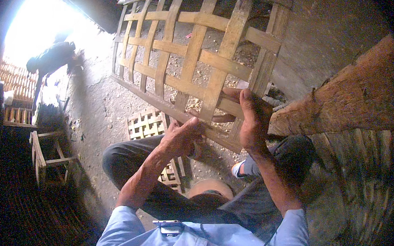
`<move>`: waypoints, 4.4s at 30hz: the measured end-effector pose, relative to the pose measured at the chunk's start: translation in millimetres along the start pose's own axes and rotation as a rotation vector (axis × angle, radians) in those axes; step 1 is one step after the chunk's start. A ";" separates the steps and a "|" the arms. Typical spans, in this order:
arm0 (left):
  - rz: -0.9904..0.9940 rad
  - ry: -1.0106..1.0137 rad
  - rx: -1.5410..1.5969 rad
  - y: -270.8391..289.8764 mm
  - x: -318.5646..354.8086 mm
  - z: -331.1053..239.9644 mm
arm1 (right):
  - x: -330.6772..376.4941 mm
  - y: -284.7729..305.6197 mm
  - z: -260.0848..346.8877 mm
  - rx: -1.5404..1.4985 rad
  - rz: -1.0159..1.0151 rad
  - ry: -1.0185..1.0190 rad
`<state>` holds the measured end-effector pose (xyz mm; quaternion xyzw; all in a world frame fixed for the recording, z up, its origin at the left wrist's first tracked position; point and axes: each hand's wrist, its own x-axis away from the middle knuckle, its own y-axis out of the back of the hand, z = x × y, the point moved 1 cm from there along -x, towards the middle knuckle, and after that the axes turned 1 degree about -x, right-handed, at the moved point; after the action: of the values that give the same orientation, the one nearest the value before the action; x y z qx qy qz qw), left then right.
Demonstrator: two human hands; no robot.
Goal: The person sits on the floor and repeatedly places a translucent sheet onto a square wooden lattice frame, then removes it. The person also lifts and turns the frame to inspect its edges and joints.
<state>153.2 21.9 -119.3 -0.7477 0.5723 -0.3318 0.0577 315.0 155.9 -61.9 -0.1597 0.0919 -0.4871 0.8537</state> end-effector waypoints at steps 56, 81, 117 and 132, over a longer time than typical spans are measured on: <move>0.029 0.029 0.243 -42.9 14.4 26.0 | 13.6 -18.1 -32.8 0.106 0.036 0.008; -0.609 -0.562 -1.241 58.3 1.9 -37.7 | -17.7 20.1 14.4 0.890 0.359 0.275; -0.811 -0.610 0.607 164.1 38.2 -90.3 | -6.4 -0.9 29.6 0.381 -0.124 0.390; -0.473 -0.428 0.629 96.7 -6.2 -41.1 | -23.7 57.9 15.2 0.244 -0.113 0.189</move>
<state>50.3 6.8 -135.2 -0.8560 0.2320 -0.3314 0.3219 354.1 206.6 -68.6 -0.0133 0.1029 -0.5547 0.8255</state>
